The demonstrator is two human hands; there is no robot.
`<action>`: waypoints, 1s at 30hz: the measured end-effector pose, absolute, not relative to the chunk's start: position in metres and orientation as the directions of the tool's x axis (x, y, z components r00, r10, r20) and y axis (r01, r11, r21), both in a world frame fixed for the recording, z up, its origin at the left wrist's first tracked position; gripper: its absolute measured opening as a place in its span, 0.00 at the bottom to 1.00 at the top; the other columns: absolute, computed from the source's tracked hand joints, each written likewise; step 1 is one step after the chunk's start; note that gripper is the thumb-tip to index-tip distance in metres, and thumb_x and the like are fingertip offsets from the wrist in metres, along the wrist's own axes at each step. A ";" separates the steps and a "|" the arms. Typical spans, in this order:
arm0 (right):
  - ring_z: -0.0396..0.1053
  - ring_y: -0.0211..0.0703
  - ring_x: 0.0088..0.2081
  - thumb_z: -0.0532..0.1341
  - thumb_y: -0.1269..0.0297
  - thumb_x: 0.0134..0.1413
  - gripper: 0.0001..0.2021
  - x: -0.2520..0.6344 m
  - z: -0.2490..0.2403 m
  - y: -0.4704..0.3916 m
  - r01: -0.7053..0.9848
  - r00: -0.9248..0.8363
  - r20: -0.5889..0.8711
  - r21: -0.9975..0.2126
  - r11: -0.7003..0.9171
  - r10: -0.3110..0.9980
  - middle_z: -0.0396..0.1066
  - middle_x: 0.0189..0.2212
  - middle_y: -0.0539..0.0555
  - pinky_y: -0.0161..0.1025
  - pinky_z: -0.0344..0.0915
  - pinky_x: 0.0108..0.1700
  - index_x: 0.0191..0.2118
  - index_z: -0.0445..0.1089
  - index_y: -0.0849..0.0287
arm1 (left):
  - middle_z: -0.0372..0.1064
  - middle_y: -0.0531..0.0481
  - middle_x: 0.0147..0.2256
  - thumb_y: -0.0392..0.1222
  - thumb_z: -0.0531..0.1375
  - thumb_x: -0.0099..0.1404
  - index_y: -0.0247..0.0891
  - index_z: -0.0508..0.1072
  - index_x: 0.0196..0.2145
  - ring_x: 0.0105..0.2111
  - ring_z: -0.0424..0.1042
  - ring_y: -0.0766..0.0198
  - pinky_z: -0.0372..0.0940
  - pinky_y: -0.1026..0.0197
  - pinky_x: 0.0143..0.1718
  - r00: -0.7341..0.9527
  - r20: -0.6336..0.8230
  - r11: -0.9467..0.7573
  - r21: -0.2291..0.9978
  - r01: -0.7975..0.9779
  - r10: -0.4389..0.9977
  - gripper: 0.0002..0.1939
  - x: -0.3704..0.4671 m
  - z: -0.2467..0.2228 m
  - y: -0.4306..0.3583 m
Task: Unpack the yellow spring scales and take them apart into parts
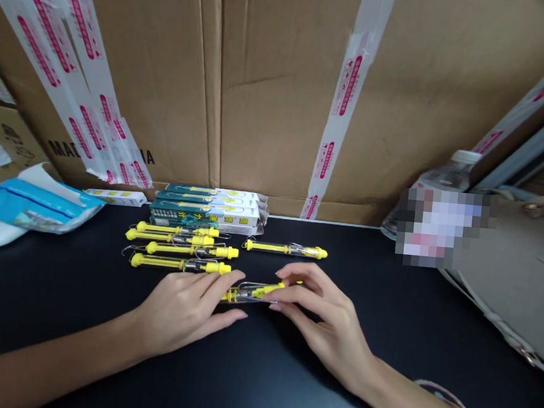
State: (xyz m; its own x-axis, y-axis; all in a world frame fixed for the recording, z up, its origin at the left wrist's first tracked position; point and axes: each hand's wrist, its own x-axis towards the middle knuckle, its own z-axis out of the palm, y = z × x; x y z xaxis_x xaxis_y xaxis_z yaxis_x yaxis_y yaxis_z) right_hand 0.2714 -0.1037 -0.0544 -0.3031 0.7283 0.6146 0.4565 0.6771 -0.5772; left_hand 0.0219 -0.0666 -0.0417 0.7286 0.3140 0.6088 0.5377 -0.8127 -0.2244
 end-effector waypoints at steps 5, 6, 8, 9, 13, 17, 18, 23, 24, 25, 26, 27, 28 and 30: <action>0.71 0.46 0.50 0.58 0.79 0.63 0.14 0.271 -0.056 -0.103 0.404 -0.299 0.641 -0.586 0.702 0.707 0.61 0.48 0.57 0.39 0.73 0.45 0.43 0.79 0.54 | 0.77 0.50 0.32 0.44 0.51 0.77 0.34 0.69 0.42 0.28 0.78 0.62 0.68 0.60 0.28 0.735 0.612 -0.792 -0.274 0.545 0.293 0.12 0.024 -0.041 -0.068; 0.71 0.45 0.49 0.58 0.79 0.63 0.14 0.270 -0.055 -0.104 0.407 -0.300 0.639 -0.586 0.701 0.708 0.61 0.48 0.57 0.39 0.73 0.45 0.42 0.78 0.54 | 0.76 0.50 0.31 0.43 0.50 0.77 0.34 0.68 0.41 0.28 0.77 0.61 0.68 0.60 0.29 0.737 0.605 -0.790 -0.275 0.548 0.301 0.12 0.024 -0.041 -0.068; 0.71 0.43 0.48 0.58 0.79 0.63 0.14 0.269 -0.054 -0.106 0.418 -0.312 0.627 -0.584 0.696 0.713 0.62 0.47 0.56 0.39 0.72 0.47 0.43 0.77 0.54 | 0.74 0.50 0.30 0.38 0.47 0.78 0.35 0.67 0.39 0.29 0.76 0.60 0.68 0.59 0.30 0.745 0.577 -0.784 -0.269 0.560 0.334 0.11 0.023 -0.041 -0.070; 0.71 0.43 0.47 0.58 0.80 0.62 0.15 0.268 -0.053 -0.107 0.413 -0.325 0.617 -0.589 0.695 0.716 0.64 0.47 0.56 0.39 0.72 0.48 0.45 0.76 0.54 | 0.73 0.49 0.29 0.36 0.46 0.77 0.36 0.66 0.38 0.29 0.76 0.59 0.67 0.58 0.31 0.749 0.558 -0.780 -0.264 0.568 0.356 0.12 0.023 -0.041 -0.070; 0.73 0.41 0.44 0.63 0.75 0.58 0.22 0.266 -0.048 -0.110 0.353 -0.401 0.530 -0.663 0.660 0.747 0.69 0.49 0.57 0.37 0.72 0.46 0.57 0.67 0.56 | 0.70 0.50 0.28 0.28 0.46 0.72 0.38 0.64 0.34 0.27 0.73 0.58 0.66 0.57 0.31 0.757 0.506 -0.775 -0.242 0.584 0.413 0.12 0.020 -0.041 -0.069; 0.74 0.42 0.45 0.65 0.68 0.61 0.18 0.266 -0.042 -0.108 0.338 -0.433 0.460 -0.714 0.613 0.775 0.75 0.46 0.56 0.38 0.70 0.50 0.56 0.71 0.57 | 0.71 0.50 0.31 0.28 0.48 0.71 0.36 0.66 0.41 0.30 0.74 0.58 0.65 0.57 0.32 0.780 0.478 -0.790 -0.248 0.561 0.403 0.09 0.019 -0.041 -0.066; 0.75 0.41 0.44 0.64 0.67 0.63 0.14 0.266 -0.042 -0.107 0.339 -0.422 0.449 -0.728 0.596 0.788 0.76 0.45 0.55 0.37 0.69 0.50 0.53 0.73 0.57 | 0.71 0.49 0.32 0.29 0.48 0.72 0.36 0.67 0.43 0.31 0.74 0.58 0.65 0.57 0.33 0.788 0.475 -0.796 -0.256 0.549 0.391 0.10 0.020 -0.042 -0.066; 0.76 0.39 0.40 0.64 0.66 0.63 0.08 0.266 -0.046 -0.104 0.401 -0.367 0.425 -0.730 0.553 0.827 0.79 0.39 0.53 0.35 0.69 0.45 0.46 0.78 0.55 | 0.71 0.46 0.36 0.27 0.50 0.69 0.37 0.70 0.44 0.33 0.71 0.56 0.63 0.56 0.34 0.785 0.495 -0.800 -0.257 0.542 0.373 0.12 0.021 -0.042 -0.066; 0.76 0.39 0.39 0.65 0.66 0.63 0.08 0.266 -0.048 -0.104 0.412 -0.365 0.433 -0.719 0.560 0.824 0.79 0.39 0.52 0.34 0.70 0.44 0.46 0.79 0.55 | 0.70 0.46 0.35 0.26 0.50 0.69 0.36 0.71 0.45 0.32 0.71 0.56 0.63 0.56 0.34 0.785 0.499 -0.800 -0.261 0.540 0.367 0.13 0.021 -0.041 -0.066; 0.76 0.39 0.38 0.65 0.66 0.63 0.07 0.266 -0.049 -0.104 0.418 -0.366 0.440 -0.710 0.567 0.820 0.79 0.38 0.52 0.34 0.70 0.44 0.45 0.79 0.55 | 0.70 0.46 0.34 0.26 0.50 0.68 0.36 0.71 0.45 0.32 0.70 0.56 0.62 0.56 0.34 0.791 0.500 -0.804 -0.270 0.530 0.353 0.15 0.021 -0.040 -0.067; 0.77 0.39 0.38 0.65 0.65 0.63 0.07 0.266 -0.049 -0.105 0.421 -0.365 0.446 -0.704 0.572 0.818 0.80 0.38 0.52 0.33 0.70 0.43 0.44 0.79 0.55 | 0.70 0.47 0.34 0.25 0.50 0.68 0.35 0.71 0.47 0.32 0.70 0.57 0.62 0.55 0.34 0.799 0.499 -0.809 -0.282 0.516 0.336 0.16 0.022 -0.040 -0.067; 0.77 0.39 0.37 0.65 0.65 0.63 0.06 0.266 -0.049 -0.105 0.422 -0.360 0.447 -0.704 0.571 0.819 0.80 0.37 0.51 0.33 0.70 0.43 0.43 0.79 0.55 | 0.70 0.47 0.33 0.25 0.49 0.69 0.34 0.71 0.49 0.32 0.70 0.57 0.62 0.54 0.35 0.810 0.493 -0.815 -0.295 0.499 0.317 0.17 0.022 -0.039 -0.068; 0.77 0.39 0.36 0.65 0.64 0.63 0.05 0.266 -0.049 -0.105 0.423 -0.352 0.441 -0.712 0.561 0.826 0.81 0.36 0.51 0.33 0.69 0.42 0.41 0.79 0.55 | 0.70 0.47 0.33 0.25 0.49 0.70 0.33 0.70 0.51 0.33 0.70 0.56 0.62 0.53 0.37 0.820 0.488 -0.820 -0.308 0.482 0.299 0.17 0.023 -0.039 -0.068; 0.77 0.39 0.34 0.65 0.62 0.62 0.05 0.266 -0.047 -0.105 0.428 -0.326 0.391 -0.751 0.503 0.861 0.81 0.33 0.49 0.32 0.69 0.39 0.37 0.79 0.55 | 0.72 0.47 0.33 0.27 0.49 0.72 0.30 0.70 0.51 0.35 0.71 0.56 0.61 0.51 0.42 0.835 0.480 -0.825 -0.333 0.457 0.269 0.15 0.024 -0.038 -0.068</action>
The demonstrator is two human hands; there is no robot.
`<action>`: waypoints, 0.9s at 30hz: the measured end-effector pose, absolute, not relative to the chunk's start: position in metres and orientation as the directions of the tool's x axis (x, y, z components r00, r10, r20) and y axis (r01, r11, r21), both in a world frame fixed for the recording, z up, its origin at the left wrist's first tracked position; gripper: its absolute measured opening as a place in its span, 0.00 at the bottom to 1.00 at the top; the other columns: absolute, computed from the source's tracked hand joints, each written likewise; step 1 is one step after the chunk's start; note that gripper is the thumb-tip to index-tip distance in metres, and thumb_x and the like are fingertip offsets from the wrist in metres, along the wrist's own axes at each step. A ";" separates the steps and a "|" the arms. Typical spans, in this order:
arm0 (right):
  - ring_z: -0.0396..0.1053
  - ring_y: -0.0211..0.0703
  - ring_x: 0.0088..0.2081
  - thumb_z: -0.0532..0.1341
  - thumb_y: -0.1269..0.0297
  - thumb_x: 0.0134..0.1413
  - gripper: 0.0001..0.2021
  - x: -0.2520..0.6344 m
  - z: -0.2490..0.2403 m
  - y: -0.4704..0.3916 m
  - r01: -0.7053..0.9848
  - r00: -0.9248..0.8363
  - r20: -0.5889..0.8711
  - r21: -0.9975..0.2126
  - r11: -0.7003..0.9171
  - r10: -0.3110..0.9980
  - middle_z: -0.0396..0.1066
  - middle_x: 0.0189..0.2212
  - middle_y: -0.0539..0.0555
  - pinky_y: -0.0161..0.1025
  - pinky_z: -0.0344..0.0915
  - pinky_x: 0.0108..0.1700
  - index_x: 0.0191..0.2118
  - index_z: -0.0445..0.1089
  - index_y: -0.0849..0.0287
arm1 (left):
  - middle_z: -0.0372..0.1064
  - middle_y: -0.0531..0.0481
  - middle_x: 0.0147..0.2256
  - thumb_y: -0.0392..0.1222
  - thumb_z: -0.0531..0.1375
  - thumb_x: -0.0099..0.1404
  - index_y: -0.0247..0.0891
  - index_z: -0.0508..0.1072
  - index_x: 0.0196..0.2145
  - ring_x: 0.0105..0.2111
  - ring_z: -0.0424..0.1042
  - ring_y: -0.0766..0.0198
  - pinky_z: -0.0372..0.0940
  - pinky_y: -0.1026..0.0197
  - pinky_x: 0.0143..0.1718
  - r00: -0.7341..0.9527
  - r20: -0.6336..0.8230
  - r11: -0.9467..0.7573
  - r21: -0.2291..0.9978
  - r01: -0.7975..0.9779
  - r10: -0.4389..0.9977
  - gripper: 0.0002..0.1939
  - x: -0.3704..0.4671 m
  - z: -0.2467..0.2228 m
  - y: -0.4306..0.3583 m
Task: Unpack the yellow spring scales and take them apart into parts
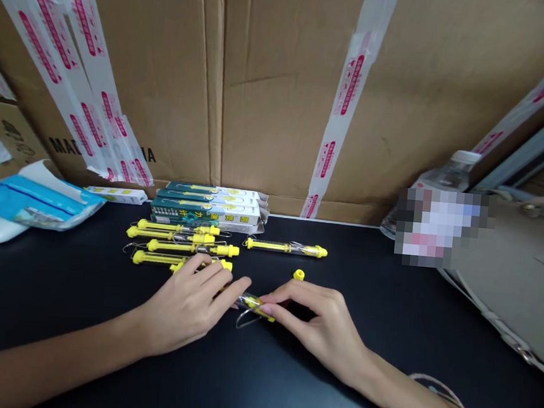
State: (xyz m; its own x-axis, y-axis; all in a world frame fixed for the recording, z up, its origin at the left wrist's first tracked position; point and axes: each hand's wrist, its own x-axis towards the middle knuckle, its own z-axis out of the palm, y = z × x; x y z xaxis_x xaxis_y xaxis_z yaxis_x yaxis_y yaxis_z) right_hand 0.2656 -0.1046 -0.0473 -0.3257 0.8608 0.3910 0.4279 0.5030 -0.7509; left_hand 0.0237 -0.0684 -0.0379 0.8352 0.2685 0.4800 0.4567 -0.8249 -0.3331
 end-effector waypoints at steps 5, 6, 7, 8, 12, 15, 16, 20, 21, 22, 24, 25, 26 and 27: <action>0.72 0.37 0.24 0.63 0.56 0.63 0.12 0.264 -0.049 -0.101 0.391 -0.276 0.176 -0.878 0.278 0.945 0.76 0.23 0.48 0.32 0.66 0.28 0.33 0.76 0.57 | 0.72 0.48 0.33 0.29 0.49 0.74 0.31 0.72 0.43 0.35 0.71 0.58 0.59 0.50 0.45 0.821 0.494 -0.848 -0.270 0.456 0.285 0.12 0.026 -0.039 -0.067; 0.72 0.37 0.24 0.63 0.55 0.63 0.12 0.263 -0.050 -0.100 0.366 -0.276 0.152 -0.897 0.250 0.949 0.76 0.23 0.48 0.32 0.66 0.28 0.34 0.76 0.58 | 0.72 0.48 0.33 0.28 0.48 0.73 0.32 0.72 0.43 0.34 0.70 0.58 0.60 0.52 0.44 0.820 0.490 -0.856 -0.245 0.455 0.295 0.12 0.025 -0.039 -0.067; 0.72 0.37 0.24 0.62 0.55 0.64 0.12 0.263 -0.051 -0.100 0.342 -0.275 0.137 -0.911 0.230 0.952 0.76 0.24 0.48 0.31 0.67 0.28 0.34 0.75 0.58 | 0.71 0.49 0.32 0.27 0.48 0.73 0.32 0.71 0.42 0.34 0.70 0.59 0.60 0.53 0.42 0.820 0.486 -0.862 -0.228 0.452 0.302 0.12 0.025 -0.039 -0.066; 0.72 0.37 0.24 0.62 0.55 0.64 0.12 0.262 -0.052 -0.100 0.322 -0.274 0.130 -0.921 0.219 0.953 0.76 0.24 0.48 0.31 0.67 0.28 0.35 0.74 0.58 | 0.70 0.49 0.32 0.27 0.48 0.72 0.32 0.71 0.42 0.33 0.69 0.59 0.60 0.54 0.40 0.820 0.484 -0.865 -0.218 0.452 0.306 0.12 0.025 -0.039 -0.066; 0.72 0.36 0.24 0.60 0.54 0.65 0.12 0.259 -0.053 -0.102 0.289 -0.265 0.151 -0.930 0.228 0.952 0.74 0.23 0.47 0.32 0.68 0.28 0.35 0.72 0.57 | 0.69 0.49 0.32 0.25 0.50 0.69 0.33 0.71 0.42 0.33 0.69 0.59 0.59 0.56 0.37 0.814 0.480 -0.857 -0.214 0.470 0.327 0.12 0.023 -0.039 -0.065; 0.72 0.37 0.24 0.59 0.53 0.66 0.13 0.258 -0.051 -0.103 0.289 -0.255 0.155 -0.930 0.228 0.954 0.73 0.23 0.47 0.32 0.68 0.28 0.35 0.70 0.57 | 0.69 0.49 0.32 0.25 0.51 0.67 0.34 0.71 0.42 0.33 0.68 0.58 0.59 0.56 0.37 0.814 0.463 -0.853 -0.200 0.481 0.351 0.13 0.023 -0.038 -0.066; 0.72 0.37 0.23 0.59 0.53 0.66 0.13 0.257 -0.051 -0.104 0.290 -0.252 0.152 -0.930 0.225 0.956 0.73 0.22 0.47 0.32 0.68 0.28 0.35 0.70 0.56 | 0.69 0.49 0.32 0.25 0.50 0.67 0.35 0.71 0.42 0.33 0.68 0.58 0.59 0.56 0.37 0.814 0.458 -0.853 -0.194 0.484 0.357 0.13 0.023 -0.037 -0.065; 0.71 0.38 0.23 0.58 0.51 0.67 0.14 0.255 -0.052 -0.105 0.269 -0.255 0.142 -0.940 0.211 0.957 0.73 0.22 0.48 0.33 0.69 0.28 0.36 0.68 0.56 | 0.69 0.50 0.32 0.25 0.51 0.67 0.35 0.71 0.42 0.33 0.67 0.59 0.59 0.56 0.37 0.810 0.460 -0.855 -0.181 0.487 0.364 0.13 0.024 -0.036 -0.065; 0.71 0.38 0.23 0.57 0.51 0.67 0.14 0.255 -0.053 -0.105 0.260 -0.257 0.143 -0.942 0.210 0.956 0.73 0.22 0.48 0.33 0.69 0.28 0.36 0.68 0.56 | 0.69 0.50 0.32 0.25 0.51 0.66 0.35 0.71 0.42 0.33 0.67 0.59 0.59 0.56 0.37 0.809 0.464 -0.857 -0.178 0.484 0.361 0.14 0.024 -0.036 -0.065; 0.71 0.38 0.23 0.57 0.51 0.67 0.14 0.255 -0.054 -0.106 0.254 -0.259 0.143 -0.944 0.210 0.955 0.73 0.22 0.48 0.33 0.69 0.28 0.36 0.68 0.56 | 0.69 0.50 0.32 0.24 0.50 0.66 0.36 0.71 0.42 0.33 0.67 0.59 0.59 0.56 0.37 0.809 0.469 -0.860 -0.175 0.480 0.356 0.14 0.024 -0.035 -0.065; 0.71 0.37 0.23 0.57 0.52 0.67 0.13 0.254 -0.055 -0.106 0.251 -0.263 0.149 -0.944 0.217 0.953 0.72 0.22 0.47 0.33 0.69 0.28 0.37 0.68 0.56 | 0.70 0.50 0.32 0.23 0.50 0.66 0.35 0.71 0.43 0.33 0.68 0.59 0.59 0.56 0.38 0.808 0.483 -0.867 -0.175 0.466 0.337 0.15 0.023 -0.035 -0.065; 0.71 0.37 0.23 0.57 0.52 0.67 0.13 0.254 -0.056 -0.107 0.252 -0.263 0.152 -0.942 0.220 0.953 0.72 0.22 0.47 0.32 0.69 0.28 0.37 0.68 0.56 | 0.70 0.50 0.32 0.23 0.50 0.65 0.35 0.71 0.43 0.33 0.68 0.59 0.59 0.56 0.38 0.808 0.492 -0.872 -0.177 0.457 0.324 0.16 0.023 -0.036 -0.065; 0.71 0.37 0.22 0.58 0.52 0.67 0.13 0.254 -0.057 -0.107 0.254 -0.263 0.152 -0.942 0.220 0.953 0.72 0.22 0.47 0.32 0.69 0.27 0.37 0.68 0.56 | 0.71 0.50 0.32 0.23 0.50 0.66 0.35 0.71 0.44 0.33 0.69 0.59 0.60 0.56 0.38 0.807 0.502 -0.875 -0.181 0.449 0.310 0.16 0.022 -0.036 -0.065; 0.71 0.37 0.22 0.58 0.52 0.67 0.13 0.254 -0.058 -0.106 0.254 -0.260 0.150 -0.943 0.217 0.954 0.72 0.22 0.47 0.32 0.69 0.27 0.37 0.68 0.56 | 0.71 0.49 0.32 0.23 0.50 0.66 0.35 0.71 0.44 0.34 0.69 0.59 0.60 0.56 0.38 0.806 0.510 -0.877 -0.185 0.443 0.299 0.16 0.022 -0.036 -0.065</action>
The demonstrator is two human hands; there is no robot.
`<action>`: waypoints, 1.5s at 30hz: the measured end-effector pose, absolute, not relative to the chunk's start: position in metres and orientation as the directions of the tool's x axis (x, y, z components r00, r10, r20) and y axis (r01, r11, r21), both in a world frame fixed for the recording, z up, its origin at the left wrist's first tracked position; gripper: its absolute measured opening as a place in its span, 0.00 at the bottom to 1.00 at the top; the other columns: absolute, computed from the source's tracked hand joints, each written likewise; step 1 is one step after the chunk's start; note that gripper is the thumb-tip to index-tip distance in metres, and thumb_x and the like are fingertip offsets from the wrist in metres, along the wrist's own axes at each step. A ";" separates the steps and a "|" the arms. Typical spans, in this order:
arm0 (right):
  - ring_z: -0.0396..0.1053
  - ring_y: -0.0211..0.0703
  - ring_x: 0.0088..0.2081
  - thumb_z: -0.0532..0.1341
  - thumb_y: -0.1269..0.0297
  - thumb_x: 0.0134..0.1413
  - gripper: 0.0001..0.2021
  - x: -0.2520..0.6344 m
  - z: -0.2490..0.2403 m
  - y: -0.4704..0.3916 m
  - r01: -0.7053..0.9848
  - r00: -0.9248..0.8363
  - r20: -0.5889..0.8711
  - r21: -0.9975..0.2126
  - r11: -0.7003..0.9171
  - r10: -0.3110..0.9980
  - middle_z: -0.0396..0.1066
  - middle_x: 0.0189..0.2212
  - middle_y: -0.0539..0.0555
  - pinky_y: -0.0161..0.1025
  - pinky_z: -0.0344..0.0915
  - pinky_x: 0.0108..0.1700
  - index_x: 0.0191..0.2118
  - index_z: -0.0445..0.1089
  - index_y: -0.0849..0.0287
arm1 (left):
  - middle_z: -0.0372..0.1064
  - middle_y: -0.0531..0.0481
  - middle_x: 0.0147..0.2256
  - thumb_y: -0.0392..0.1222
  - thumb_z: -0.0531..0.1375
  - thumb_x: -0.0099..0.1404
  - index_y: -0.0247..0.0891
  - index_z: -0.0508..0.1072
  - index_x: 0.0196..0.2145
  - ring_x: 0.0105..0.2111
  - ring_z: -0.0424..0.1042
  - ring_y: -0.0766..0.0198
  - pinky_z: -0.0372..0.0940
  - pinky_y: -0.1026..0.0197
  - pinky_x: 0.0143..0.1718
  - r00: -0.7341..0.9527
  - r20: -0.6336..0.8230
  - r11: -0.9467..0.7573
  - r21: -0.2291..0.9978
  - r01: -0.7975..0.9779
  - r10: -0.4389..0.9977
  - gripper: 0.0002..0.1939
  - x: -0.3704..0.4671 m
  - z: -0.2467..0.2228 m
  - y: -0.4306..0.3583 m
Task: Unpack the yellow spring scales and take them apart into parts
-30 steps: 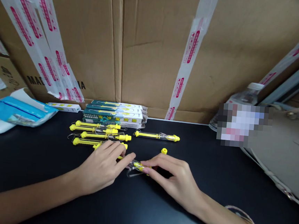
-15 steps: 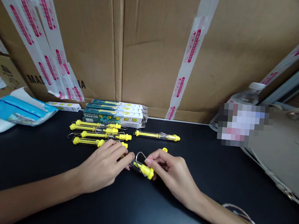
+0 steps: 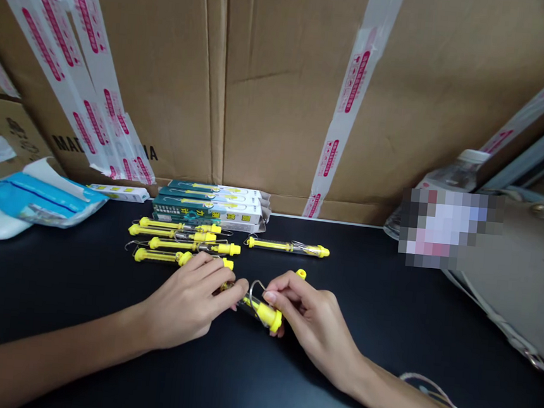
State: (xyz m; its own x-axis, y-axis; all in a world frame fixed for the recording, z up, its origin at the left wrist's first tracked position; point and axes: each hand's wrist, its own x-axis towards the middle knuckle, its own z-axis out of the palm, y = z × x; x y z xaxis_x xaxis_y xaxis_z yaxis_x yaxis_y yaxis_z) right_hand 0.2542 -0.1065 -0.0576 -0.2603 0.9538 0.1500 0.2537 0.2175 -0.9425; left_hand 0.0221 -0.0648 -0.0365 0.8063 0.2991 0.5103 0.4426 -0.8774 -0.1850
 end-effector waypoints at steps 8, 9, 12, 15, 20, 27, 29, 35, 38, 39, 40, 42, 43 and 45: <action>0.70 0.38 0.25 0.62 0.51 0.62 0.14 0.258 -0.050 -0.099 0.184 -0.213 0.181 -0.958 0.221 0.960 0.72 0.25 0.48 0.33 0.68 0.29 0.34 0.73 0.57 | 0.76 0.47 0.35 0.31 0.56 0.71 0.28 0.72 0.52 0.33 0.73 0.59 0.64 0.55 0.34 0.804 0.558 -0.837 -0.324 0.440 0.207 0.13 0.023 -0.038 -0.071; 0.70 0.38 0.26 0.63 0.50 0.61 0.14 0.259 -0.049 -0.098 0.178 -0.215 0.192 -0.956 0.231 0.958 0.72 0.26 0.49 0.33 0.67 0.30 0.34 0.73 0.57 | 0.76 0.46 0.35 0.30 0.56 0.71 0.28 0.72 0.52 0.34 0.74 0.59 0.65 0.55 0.35 0.806 0.557 -0.828 -0.342 0.444 0.202 0.13 0.023 -0.038 -0.071; 0.70 0.38 0.28 0.62 0.47 0.62 0.17 0.259 -0.048 -0.097 0.107 -0.215 0.198 -0.969 0.225 0.956 0.73 0.29 0.50 0.34 0.68 0.33 0.35 0.75 0.58 | 0.76 0.46 0.36 0.27 0.55 0.69 0.29 0.72 0.51 0.34 0.75 0.58 0.66 0.55 0.37 0.811 0.555 -0.815 -0.375 0.441 0.184 0.14 0.023 -0.037 -0.072; 0.71 0.39 0.30 0.55 0.45 0.67 0.21 0.259 -0.049 -0.096 -0.012 -0.215 0.159 -0.987 0.160 0.964 0.73 0.29 0.52 0.37 0.69 0.37 0.40 0.75 0.59 | 0.74 0.48 0.32 0.25 0.53 0.68 0.32 0.73 0.47 0.31 0.74 0.60 0.67 0.57 0.35 0.805 0.568 -0.809 -0.386 0.444 0.171 0.14 0.022 -0.037 -0.072; 0.72 0.41 0.39 0.63 0.47 0.61 0.18 0.258 -0.050 -0.099 -0.073 -0.298 0.150 -0.988 0.134 0.943 0.74 0.36 0.53 0.39 0.70 0.45 0.45 0.72 0.57 | 0.71 0.50 0.30 0.23 0.49 0.67 0.35 0.71 0.45 0.29 0.72 0.60 0.66 0.59 0.31 0.792 0.576 -0.774 -0.401 0.490 0.203 0.16 0.023 -0.034 -0.072; 0.72 0.39 0.37 0.73 0.60 0.49 0.23 0.256 -0.046 -0.104 0.063 -0.417 0.148 -0.980 0.191 0.897 0.73 0.38 0.51 0.38 0.72 0.43 0.50 0.69 0.56 | 0.70 0.51 0.27 0.28 0.51 0.71 0.33 0.70 0.44 0.26 0.71 0.60 0.63 0.57 0.29 0.797 0.551 -0.677 -0.490 0.549 0.247 0.10 0.023 -0.032 -0.071; 0.72 0.40 0.37 0.71 0.64 0.51 0.20 0.257 -0.042 -0.105 0.164 -0.465 0.130 -0.959 0.229 0.876 0.74 0.40 0.52 0.38 0.72 0.43 0.51 0.71 0.56 | 0.70 0.53 0.26 0.28 0.51 0.71 0.33 0.70 0.45 0.24 0.71 0.62 0.62 0.59 0.26 0.792 0.556 -0.679 -0.481 0.555 0.253 0.10 0.022 -0.034 -0.071; 0.74 0.43 0.41 0.61 0.63 0.63 0.08 0.258 -0.036 -0.105 0.155 -0.524 0.135 -0.955 0.251 0.841 0.78 0.36 0.53 0.38 0.70 0.46 0.41 0.76 0.60 | 0.71 0.52 0.28 0.33 0.51 0.74 0.32 0.69 0.46 0.25 0.73 0.63 0.64 0.61 0.26 0.780 0.561 -0.706 -0.432 0.561 0.277 0.08 0.022 -0.038 -0.072; 0.75 0.42 0.37 0.61 0.58 0.65 0.12 0.257 -0.039 -0.103 0.119 -0.484 0.134 -0.969 0.217 0.865 0.79 0.34 0.53 0.36 0.70 0.42 0.38 0.76 0.60 | 0.74 0.47 0.31 0.50 0.49 0.77 0.32 0.68 0.45 0.28 0.76 0.59 0.68 0.58 0.28 0.753 0.589 -0.719 -0.382 0.581 0.295 0.18 0.025 -0.038 -0.072; 0.75 0.41 0.36 0.61 0.58 0.65 0.12 0.257 -0.041 -0.103 0.140 -0.460 0.153 -0.960 0.241 0.875 0.79 0.33 0.53 0.35 0.69 0.41 0.37 0.76 0.60 | 0.74 0.46 0.32 0.54 0.48 0.76 0.32 0.68 0.45 0.30 0.77 0.57 0.70 0.57 0.30 0.747 0.591 -0.724 -0.367 0.585 0.304 0.21 0.026 -0.038 -0.072; 0.75 0.41 0.35 0.60 0.59 0.65 0.11 0.257 -0.042 -0.103 0.176 -0.436 0.177 -0.945 0.276 0.883 0.79 0.33 0.53 0.34 0.69 0.39 0.38 0.76 0.60 | 0.75 0.45 0.33 0.54 0.48 0.76 0.32 0.68 0.46 0.31 0.77 0.56 0.70 0.56 0.31 0.747 0.587 -0.731 -0.354 0.584 0.312 0.21 0.027 -0.037 -0.072; 0.75 0.40 0.34 0.59 0.61 0.66 0.09 0.257 -0.045 -0.105 0.265 -0.397 0.238 -0.895 0.358 0.887 0.79 0.34 0.52 0.34 0.68 0.37 0.40 0.75 0.58 | 0.75 0.44 0.35 0.46 0.49 0.76 0.32 0.67 0.48 0.34 0.77 0.54 0.71 0.55 0.34 0.754 0.577 -0.757 -0.326 0.566 0.315 0.15 0.028 -0.037 -0.072; 0.75 0.40 0.34 0.59 0.62 0.67 0.08 0.257 -0.046 -0.106 0.306 -0.392 0.271 -0.863 0.402 0.879 0.79 0.34 0.52 0.33 0.68 0.37 0.40 0.75 0.58 | 0.75 0.44 0.36 0.41 0.50 0.75 0.32 0.67 0.49 0.36 0.77 0.54 0.71 0.55 0.35 0.760 0.575 -0.779 -0.310 0.545 0.303 0.12 0.028 -0.037 -0.072; 0.75 0.40 0.34 0.58 0.64 0.67 0.07 0.258 -0.046 -0.108 0.348 -0.412 0.345 -0.796 0.495 0.843 0.78 0.35 0.52 0.33 0.68 0.38 0.41 0.74 0.57 | 0.76 0.45 0.37 0.33 0.51 0.71 0.32 0.65 0.53 0.37 0.77 0.56 0.70 0.57 0.37 0.780 0.576 -0.838 -0.278 0.469 0.245 0.13 0.029 -0.037 -0.073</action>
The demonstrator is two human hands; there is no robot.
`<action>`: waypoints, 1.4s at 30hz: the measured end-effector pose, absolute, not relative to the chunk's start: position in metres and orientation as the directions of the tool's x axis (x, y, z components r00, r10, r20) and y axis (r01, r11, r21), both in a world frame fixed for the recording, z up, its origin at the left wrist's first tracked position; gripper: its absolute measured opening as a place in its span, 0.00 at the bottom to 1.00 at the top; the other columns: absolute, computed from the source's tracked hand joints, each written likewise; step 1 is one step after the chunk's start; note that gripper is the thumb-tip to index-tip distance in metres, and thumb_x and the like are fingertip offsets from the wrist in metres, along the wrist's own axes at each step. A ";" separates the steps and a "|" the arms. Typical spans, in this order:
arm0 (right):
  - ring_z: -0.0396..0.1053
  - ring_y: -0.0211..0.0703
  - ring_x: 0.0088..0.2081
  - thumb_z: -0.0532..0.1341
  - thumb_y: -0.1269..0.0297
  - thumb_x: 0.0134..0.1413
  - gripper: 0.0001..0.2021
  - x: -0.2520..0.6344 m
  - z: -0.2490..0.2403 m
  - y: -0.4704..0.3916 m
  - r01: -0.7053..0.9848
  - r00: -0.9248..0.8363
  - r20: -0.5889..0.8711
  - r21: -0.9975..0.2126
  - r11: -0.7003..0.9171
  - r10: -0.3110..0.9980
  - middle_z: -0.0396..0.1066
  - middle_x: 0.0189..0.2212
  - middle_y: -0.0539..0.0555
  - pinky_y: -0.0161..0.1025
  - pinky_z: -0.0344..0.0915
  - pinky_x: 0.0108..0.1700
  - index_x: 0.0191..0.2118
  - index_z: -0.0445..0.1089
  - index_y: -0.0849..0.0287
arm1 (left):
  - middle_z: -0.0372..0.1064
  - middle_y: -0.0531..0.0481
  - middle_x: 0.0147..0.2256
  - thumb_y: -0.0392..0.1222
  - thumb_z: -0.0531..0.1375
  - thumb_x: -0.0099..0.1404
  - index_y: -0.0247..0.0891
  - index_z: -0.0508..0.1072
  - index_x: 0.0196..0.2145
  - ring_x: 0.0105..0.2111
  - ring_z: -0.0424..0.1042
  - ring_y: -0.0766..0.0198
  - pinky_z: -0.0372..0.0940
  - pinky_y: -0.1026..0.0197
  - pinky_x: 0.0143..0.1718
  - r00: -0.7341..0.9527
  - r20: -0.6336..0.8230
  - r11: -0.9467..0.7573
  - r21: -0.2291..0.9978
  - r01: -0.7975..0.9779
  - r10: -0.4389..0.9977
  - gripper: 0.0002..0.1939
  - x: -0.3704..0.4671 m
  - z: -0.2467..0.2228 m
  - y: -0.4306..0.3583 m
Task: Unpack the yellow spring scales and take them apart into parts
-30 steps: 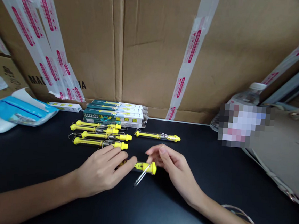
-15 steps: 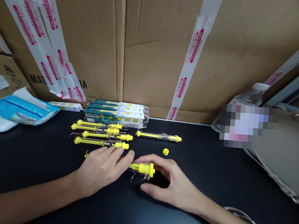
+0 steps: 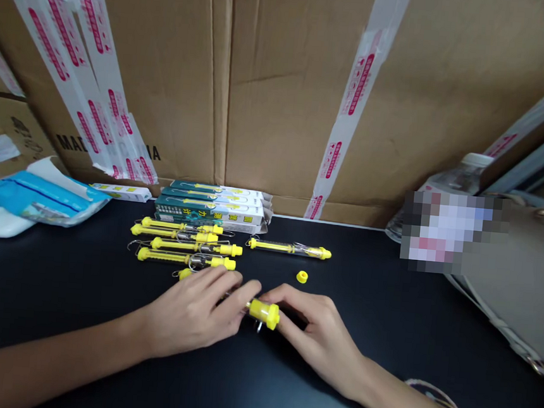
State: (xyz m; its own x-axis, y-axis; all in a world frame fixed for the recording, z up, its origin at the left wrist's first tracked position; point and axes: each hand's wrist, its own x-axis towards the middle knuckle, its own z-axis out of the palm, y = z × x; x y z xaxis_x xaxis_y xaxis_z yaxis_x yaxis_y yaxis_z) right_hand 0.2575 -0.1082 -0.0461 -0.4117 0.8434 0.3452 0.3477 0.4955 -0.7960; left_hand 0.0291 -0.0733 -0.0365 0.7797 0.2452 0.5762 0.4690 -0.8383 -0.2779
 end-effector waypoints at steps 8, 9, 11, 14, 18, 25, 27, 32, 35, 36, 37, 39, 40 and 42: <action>0.73 0.40 0.36 0.55 0.69 0.69 0.09 0.256 -0.048 -0.109 0.324 -0.449 0.486 -0.694 0.643 0.750 0.74 0.36 0.54 0.35 0.68 0.40 0.44 0.73 0.57 | 0.71 0.45 0.39 0.38 0.59 0.63 0.35 0.61 0.50 0.35 0.71 0.60 0.69 0.55 0.40 0.700 0.573 -0.903 0.232 0.361 0.426 0.19 0.031 -0.039 -0.080; 0.73 0.40 0.36 0.55 0.70 0.69 0.09 0.256 -0.049 -0.108 0.333 -0.427 0.485 -0.700 0.631 0.763 0.75 0.36 0.54 0.34 0.68 0.40 0.43 0.74 0.57 | 0.70 0.46 0.39 0.40 0.61 0.63 0.36 0.61 0.50 0.35 0.70 0.60 0.68 0.54 0.41 0.684 0.593 -0.905 0.268 0.330 0.425 0.19 0.030 -0.039 -0.079; 0.74 0.40 0.36 0.56 0.69 0.69 0.09 0.256 -0.050 -0.106 0.360 -0.380 0.471 -0.718 0.596 0.796 0.76 0.36 0.53 0.34 0.68 0.40 0.43 0.74 0.57 | 0.69 0.46 0.39 0.41 0.64 0.62 0.38 0.62 0.44 0.38 0.70 0.60 0.68 0.54 0.43 0.679 0.618 -0.918 0.295 0.267 0.396 0.16 0.029 -0.039 -0.078; 0.74 0.39 0.33 0.56 0.68 0.69 0.09 0.256 -0.050 -0.105 0.380 -0.331 0.435 -0.751 0.540 0.837 0.76 0.33 0.52 0.33 0.67 0.37 0.41 0.74 0.58 | 0.69 0.43 0.43 0.41 0.66 0.64 0.39 0.67 0.34 0.45 0.70 0.55 0.66 0.51 0.48 0.661 0.652 -0.924 0.192 0.332 0.372 0.09 0.027 -0.035 -0.076; 0.72 0.37 0.28 0.56 0.66 0.69 0.10 0.256 -0.047 -0.106 0.388 -0.310 0.394 -0.778 0.494 0.865 0.75 0.28 0.50 0.32 0.66 0.34 0.40 0.75 0.58 | 0.71 0.50 0.31 0.39 0.65 0.66 0.39 0.76 0.30 0.32 0.69 0.63 0.64 0.60 0.37 0.531 0.734 -0.875 0.181 0.448 0.424 0.06 0.028 -0.033 -0.084; 0.75 0.39 0.34 0.58 0.66 0.68 0.08 0.258 -0.047 -0.109 0.372 -0.307 0.429 -0.768 0.522 0.850 0.78 0.35 0.52 0.32 0.67 0.39 0.41 0.75 0.58 | 0.72 0.58 0.18 0.51 0.68 0.61 0.40 0.77 0.53 0.17 0.63 0.71 0.59 0.68 0.23 0.470 -0.165 -0.017 0.933 0.360 0.867 0.25 0.040 -0.036 -0.122; 0.75 0.39 0.35 0.57 0.66 0.68 0.09 0.257 -0.047 -0.111 0.352 -0.335 0.434 -0.766 0.539 0.836 0.78 0.35 0.52 0.32 0.67 0.39 0.42 0.75 0.58 | 0.73 0.57 0.19 0.52 0.68 0.60 0.38 0.77 0.54 0.19 0.64 0.70 0.60 0.68 0.25 0.494 -0.269 0.141 0.949 0.282 0.827 0.27 0.044 -0.035 -0.126; 0.73 0.38 0.32 0.57 0.64 0.68 0.09 0.251 -0.044 -0.116 0.302 -0.307 0.371 -0.835 0.459 0.876 0.78 0.33 0.51 0.32 0.67 0.36 0.43 0.75 0.58 | 0.71 0.55 0.17 0.50 0.66 0.61 0.38 0.82 0.44 0.17 0.59 0.72 0.56 0.68 0.21 0.463 -0.150 0.110 0.988 0.111 0.874 0.17 0.050 -0.033 -0.123; 0.71 0.36 0.28 0.58 0.61 0.68 0.11 0.244 -0.042 -0.119 0.207 -0.270 0.295 -0.912 0.354 0.917 0.77 0.30 0.48 0.32 0.65 0.33 0.50 0.75 0.54 | 0.71 0.53 0.16 0.48 0.68 0.57 0.38 0.84 0.36 0.14 0.56 0.73 0.49 0.70 0.15 0.389 -0.096 0.073 0.995 0.072 0.916 0.12 0.053 -0.029 -0.123; 0.71 0.36 0.28 0.58 0.60 0.68 0.12 0.242 -0.041 -0.120 0.177 -0.265 0.268 -0.931 0.320 0.926 0.76 0.29 0.48 0.31 0.65 0.32 0.50 0.75 0.53 | 0.71 0.52 0.16 0.49 0.68 0.57 0.38 0.85 0.33 0.12 0.54 0.74 0.46 0.70 0.13 0.363 -0.106 0.082 0.993 0.080 0.926 0.12 0.054 -0.028 -0.123; 0.70 0.36 0.28 0.58 0.59 0.68 0.12 0.240 -0.041 -0.121 0.153 -0.261 0.244 -0.945 0.290 0.934 0.77 0.30 0.48 0.31 0.65 0.32 0.50 0.76 0.52 | 0.73 0.51 0.17 0.50 0.67 0.56 0.38 0.85 0.31 0.11 0.54 0.75 0.45 0.70 0.12 0.342 -0.128 0.101 0.990 0.097 0.931 0.12 0.054 -0.027 -0.124; 0.70 0.36 0.29 0.58 0.58 0.68 0.12 0.236 -0.041 -0.122 0.127 -0.258 0.208 -0.961 0.246 0.944 0.78 0.32 0.49 0.31 0.65 0.32 0.46 0.78 0.53 | 0.76 0.49 0.20 0.51 0.66 0.58 0.38 0.84 0.29 0.09 0.55 0.76 0.45 0.70 0.09 0.312 -0.169 0.133 0.982 0.132 0.935 0.14 0.055 -0.025 -0.125; 0.70 0.36 0.29 0.58 0.57 0.68 0.13 0.235 -0.041 -0.123 0.121 -0.254 0.199 -0.964 0.235 0.947 0.78 0.32 0.49 0.31 0.65 0.32 0.44 0.79 0.54 | 0.77 0.48 0.21 0.51 0.66 0.58 0.38 0.84 0.28 0.09 0.58 0.74 0.47 0.71 0.09 0.305 -0.176 0.138 0.980 0.142 0.936 0.14 0.055 -0.025 -0.126; 0.70 0.36 0.29 0.58 0.57 0.68 0.13 0.234 -0.041 -0.124 0.126 -0.236 0.200 -0.964 0.234 0.951 0.77 0.31 0.50 0.30 0.65 0.32 0.43 0.78 0.55 | 0.78 0.48 0.22 0.49 0.65 0.59 0.39 0.84 0.27 0.13 0.68 0.68 0.56 0.71 0.10 0.298 -0.127 0.089 0.986 0.139 0.946 0.12 0.055 -0.025 -0.126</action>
State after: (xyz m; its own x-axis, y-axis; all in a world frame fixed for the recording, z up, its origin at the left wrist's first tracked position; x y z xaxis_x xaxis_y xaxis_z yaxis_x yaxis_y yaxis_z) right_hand 0.2338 -0.1244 -0.0412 -0.2359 0.9510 0.2000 0.1261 0.2341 -0.9640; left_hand 0.0547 -0.1258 -0.0251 0.2975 0.9462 -0.1270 0.1389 0.0887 0.9863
